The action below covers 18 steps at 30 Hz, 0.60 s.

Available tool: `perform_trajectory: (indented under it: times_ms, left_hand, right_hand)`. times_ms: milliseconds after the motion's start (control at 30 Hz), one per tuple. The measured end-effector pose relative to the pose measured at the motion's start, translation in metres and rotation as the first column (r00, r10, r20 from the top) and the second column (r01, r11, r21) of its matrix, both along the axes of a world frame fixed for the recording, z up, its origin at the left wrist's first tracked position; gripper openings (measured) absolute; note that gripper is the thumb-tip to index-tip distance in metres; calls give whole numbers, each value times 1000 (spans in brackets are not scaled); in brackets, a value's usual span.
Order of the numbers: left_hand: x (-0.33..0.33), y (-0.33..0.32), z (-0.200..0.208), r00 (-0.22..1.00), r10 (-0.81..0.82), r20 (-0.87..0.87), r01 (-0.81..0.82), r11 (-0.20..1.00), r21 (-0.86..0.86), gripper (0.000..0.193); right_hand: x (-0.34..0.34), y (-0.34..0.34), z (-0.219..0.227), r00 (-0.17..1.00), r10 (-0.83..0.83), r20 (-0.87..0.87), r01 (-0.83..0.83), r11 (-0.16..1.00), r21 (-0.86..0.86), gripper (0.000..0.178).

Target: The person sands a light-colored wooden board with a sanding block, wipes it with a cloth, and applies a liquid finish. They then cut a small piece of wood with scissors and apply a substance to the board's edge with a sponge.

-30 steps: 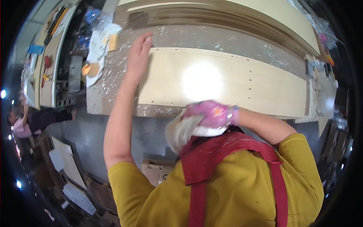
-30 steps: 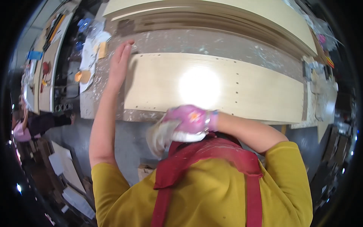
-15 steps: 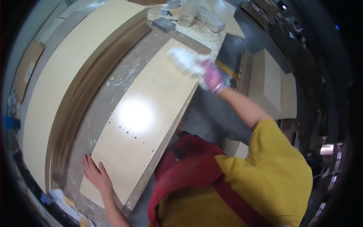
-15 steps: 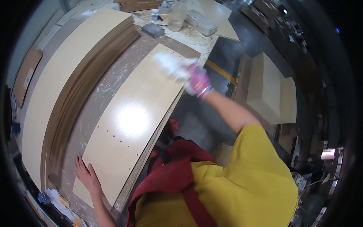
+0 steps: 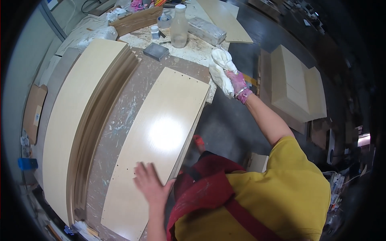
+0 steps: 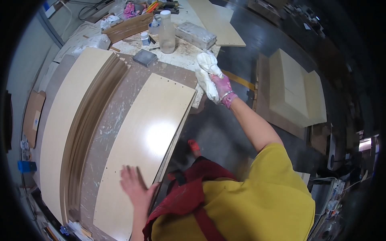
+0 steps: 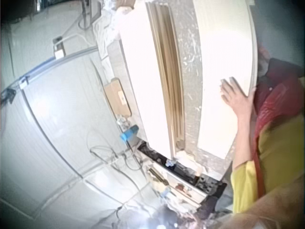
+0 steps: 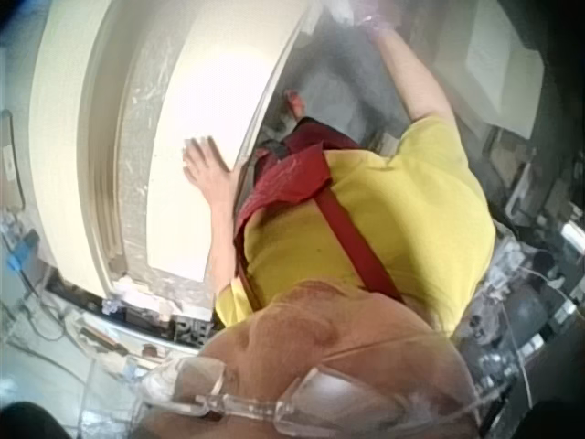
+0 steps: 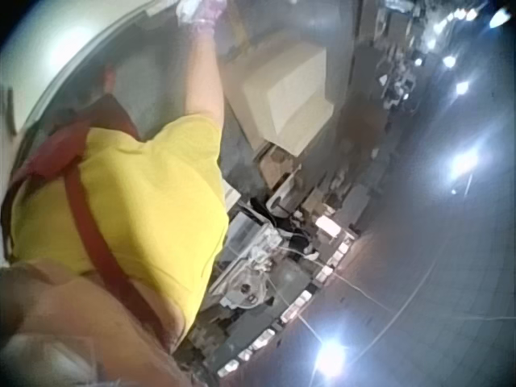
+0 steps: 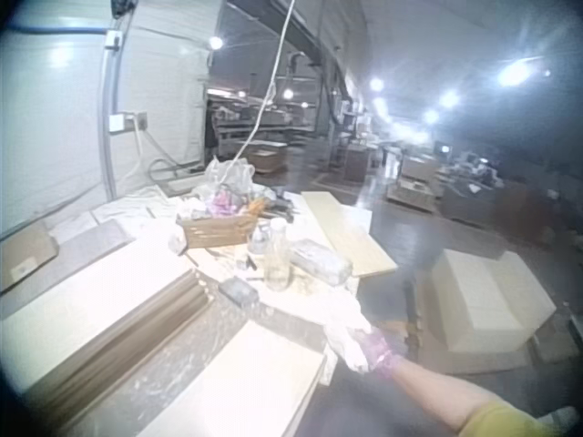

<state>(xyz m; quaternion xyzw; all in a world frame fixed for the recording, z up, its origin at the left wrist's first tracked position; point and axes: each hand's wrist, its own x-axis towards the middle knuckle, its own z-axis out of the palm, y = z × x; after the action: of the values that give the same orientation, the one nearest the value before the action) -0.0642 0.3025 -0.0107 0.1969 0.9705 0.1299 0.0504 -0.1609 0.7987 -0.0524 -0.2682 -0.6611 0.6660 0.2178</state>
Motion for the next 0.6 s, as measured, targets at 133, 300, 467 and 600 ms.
perform_trajectory:
  times_ms: [133,300,467,600]
  left_hand:
    - [16,36,-10,996,92,-6,-92,990,-109,97]
    - [54,55,-9,988,151,39,-142,975,-169,75]
    - [76,42,9,981,11,-193,-28,996,-85,50]
    - [26,4,113,993,117,-35,-116,993,32,60]
  right_hand:
    - [-17,-13,21,989,126,-82,-135,984,-120,35]
    - [-21,28,-1,987,131,-90,-151,950,-275,35]
    - [-21,63,3,997,14,-77,-44,913,-405,38]
    - [-34,68,37,996,6,-94,-45,905,-422,37]
